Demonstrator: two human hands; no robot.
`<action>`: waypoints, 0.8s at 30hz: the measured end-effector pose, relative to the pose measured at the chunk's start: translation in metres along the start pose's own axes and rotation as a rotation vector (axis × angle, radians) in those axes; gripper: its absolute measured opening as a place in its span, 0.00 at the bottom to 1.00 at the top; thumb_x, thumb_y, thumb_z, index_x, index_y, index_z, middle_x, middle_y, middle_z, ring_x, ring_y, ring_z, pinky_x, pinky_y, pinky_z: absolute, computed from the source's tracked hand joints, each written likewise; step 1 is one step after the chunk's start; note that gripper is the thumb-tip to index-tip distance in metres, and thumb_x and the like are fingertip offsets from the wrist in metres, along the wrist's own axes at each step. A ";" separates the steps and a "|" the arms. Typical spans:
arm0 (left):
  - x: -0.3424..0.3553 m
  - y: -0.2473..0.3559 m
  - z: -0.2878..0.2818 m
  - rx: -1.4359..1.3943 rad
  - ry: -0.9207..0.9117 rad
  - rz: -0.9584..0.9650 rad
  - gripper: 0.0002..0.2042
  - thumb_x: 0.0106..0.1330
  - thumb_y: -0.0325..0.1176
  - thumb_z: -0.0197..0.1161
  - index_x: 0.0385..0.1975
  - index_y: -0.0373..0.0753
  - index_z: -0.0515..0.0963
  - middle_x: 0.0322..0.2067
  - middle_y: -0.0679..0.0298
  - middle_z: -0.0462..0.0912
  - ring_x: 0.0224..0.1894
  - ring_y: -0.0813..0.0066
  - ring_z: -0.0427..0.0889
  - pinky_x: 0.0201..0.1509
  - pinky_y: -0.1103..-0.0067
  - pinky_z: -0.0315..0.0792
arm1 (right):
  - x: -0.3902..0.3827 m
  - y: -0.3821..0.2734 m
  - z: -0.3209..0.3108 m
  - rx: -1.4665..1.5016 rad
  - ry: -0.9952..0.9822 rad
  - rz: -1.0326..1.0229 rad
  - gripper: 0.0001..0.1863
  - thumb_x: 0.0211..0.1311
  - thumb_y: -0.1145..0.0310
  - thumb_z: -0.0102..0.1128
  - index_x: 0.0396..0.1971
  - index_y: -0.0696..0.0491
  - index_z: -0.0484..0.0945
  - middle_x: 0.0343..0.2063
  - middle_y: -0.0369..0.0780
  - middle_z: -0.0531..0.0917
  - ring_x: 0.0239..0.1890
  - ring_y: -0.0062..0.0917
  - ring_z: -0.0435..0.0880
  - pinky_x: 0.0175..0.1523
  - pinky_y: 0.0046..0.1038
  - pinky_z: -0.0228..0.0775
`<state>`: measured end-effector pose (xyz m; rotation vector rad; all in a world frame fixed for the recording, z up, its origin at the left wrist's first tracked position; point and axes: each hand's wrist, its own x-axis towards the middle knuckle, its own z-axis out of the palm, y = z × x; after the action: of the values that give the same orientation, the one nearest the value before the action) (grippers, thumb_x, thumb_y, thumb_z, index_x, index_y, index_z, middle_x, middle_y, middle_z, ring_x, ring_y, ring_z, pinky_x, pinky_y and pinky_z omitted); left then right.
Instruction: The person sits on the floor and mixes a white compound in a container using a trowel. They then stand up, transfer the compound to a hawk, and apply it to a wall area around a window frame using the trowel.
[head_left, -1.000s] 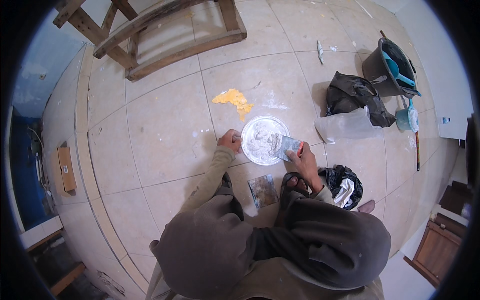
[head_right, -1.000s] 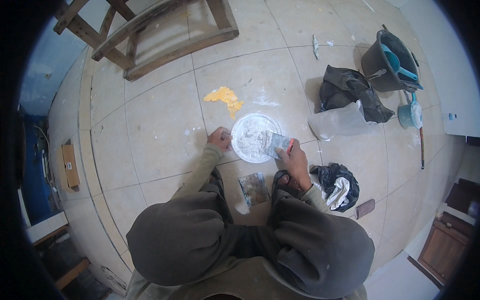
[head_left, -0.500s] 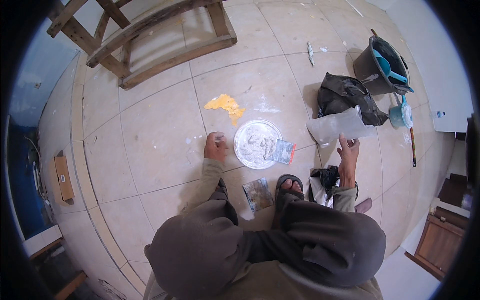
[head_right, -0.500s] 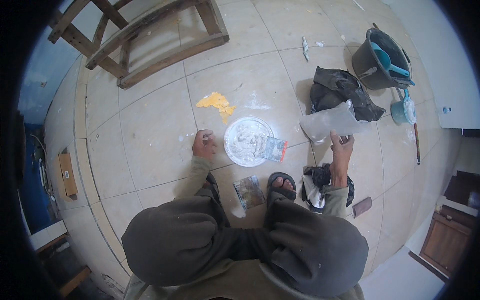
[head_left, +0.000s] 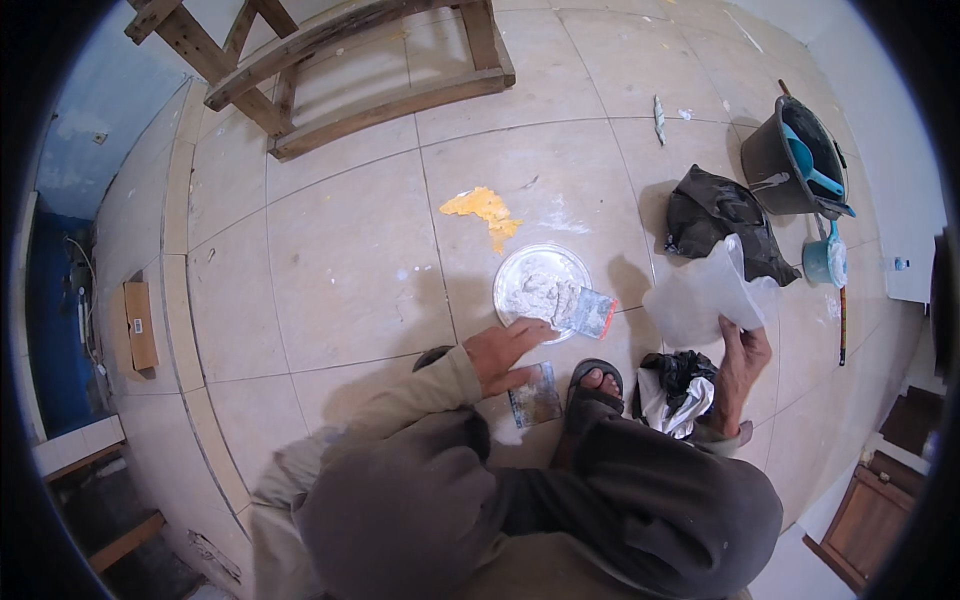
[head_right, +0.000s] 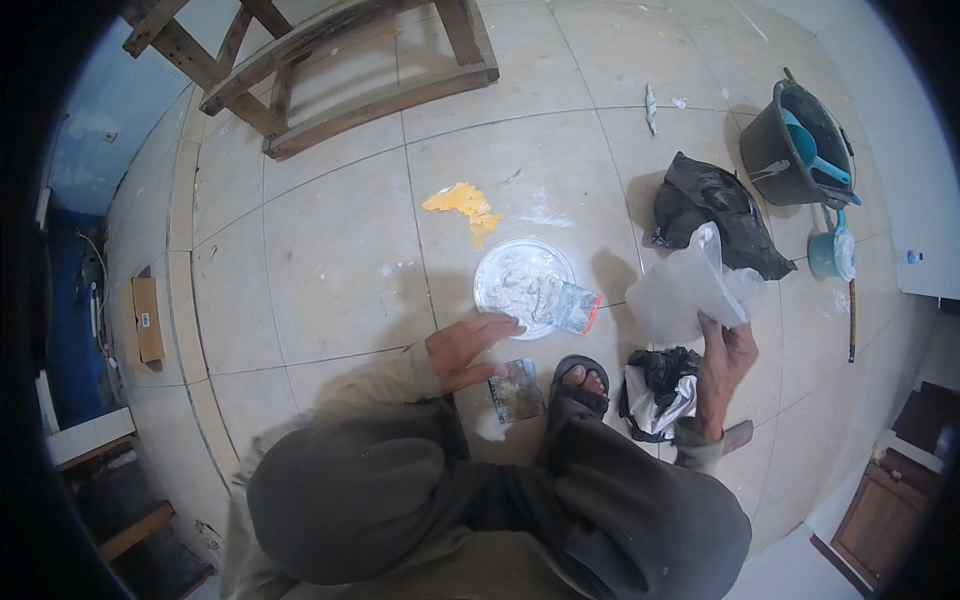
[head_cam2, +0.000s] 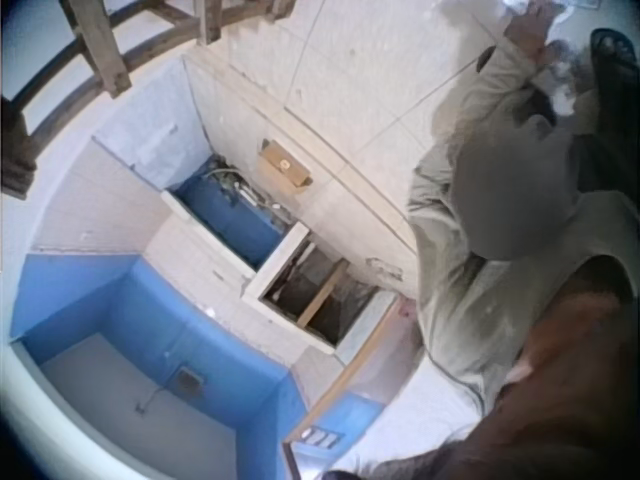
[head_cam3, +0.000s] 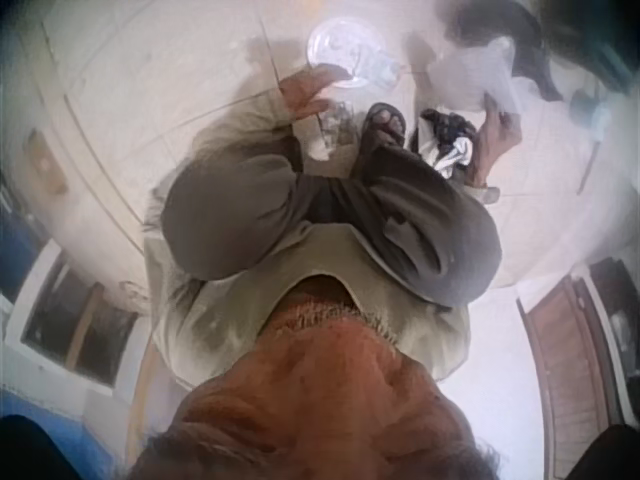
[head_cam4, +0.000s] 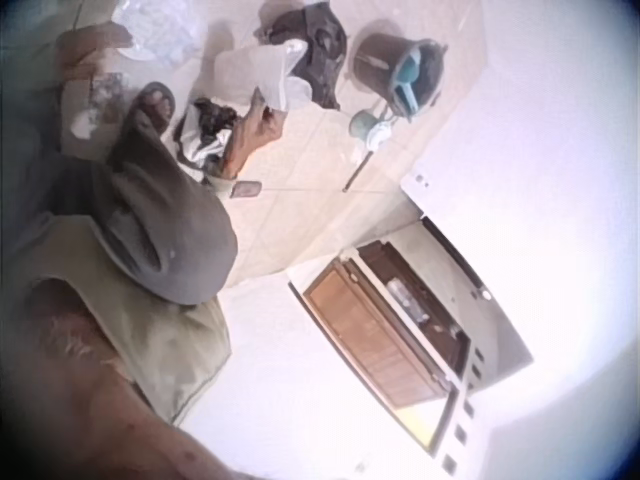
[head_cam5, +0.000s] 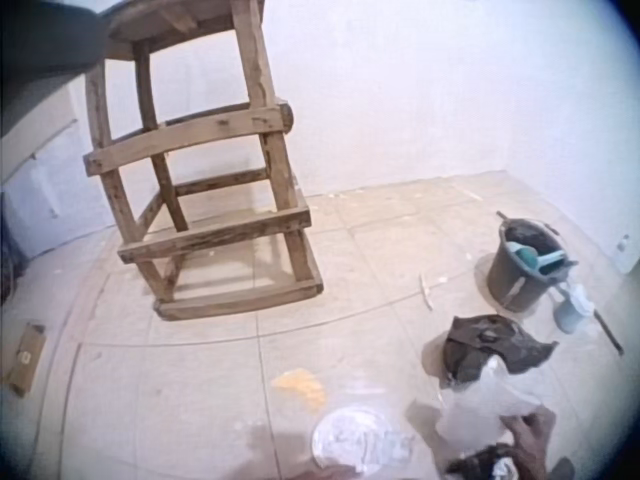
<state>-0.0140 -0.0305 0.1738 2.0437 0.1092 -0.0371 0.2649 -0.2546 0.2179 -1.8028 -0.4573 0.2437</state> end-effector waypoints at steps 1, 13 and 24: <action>0.002 0.016 -0.017 0.002 -0.156 -0.040 0.31 0.64 0.43 0.62 0.64 0.40 0.60 0.64 0.51 0.62 0.65 0.53 0.63 0.65 0.65 0.61 | -0.007 -0.016 -0.008 0.003 -0.018 0.025 0.13 0.59 0.76 0.62 0.44 0.63 0.80 0.40 0.39 0.84 0.43 0.22 0.80 0.51 0.25 0.69; 0.028 -0.025 0.062 -0.865 -0.010 0.071 0.59 0.44 0.55 0.77 0.70 0.32 0.45 0.66 0.53 0.59 0.68 0.64 0.57 0.71 0.69 0.52 | -0.063 -0.045 0.046 0.478 -0.713 0.414 0.14 0.51 0.79 0.66 0.41 0.63 0.81 0.38 0.40 0.84 0.40 0.20 0.81 0.50 0.26 0.71; -0.017 -0.065 0.137 -1.293 0.077 -0.139 0.38 0.61 0.39 0.69 0.66 0.36 0.56 0.57 0.61 0.72 0.60 0.71 0.69 0.65 0.71 0.62 | -0.063 -0.029 0.135 0.341 -0.799 0.667 0.15 0.64 0.74 0.55 0.50 0.60 0.73 0.40 0.39 0.82 0.39 0.19 0.81 0.46 0.25 0.74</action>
<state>-0.0341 -0.1240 0.0544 0.7443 0.2450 0.0249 0.1501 -0.1570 0.2041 -1.4090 -0.3109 1.4443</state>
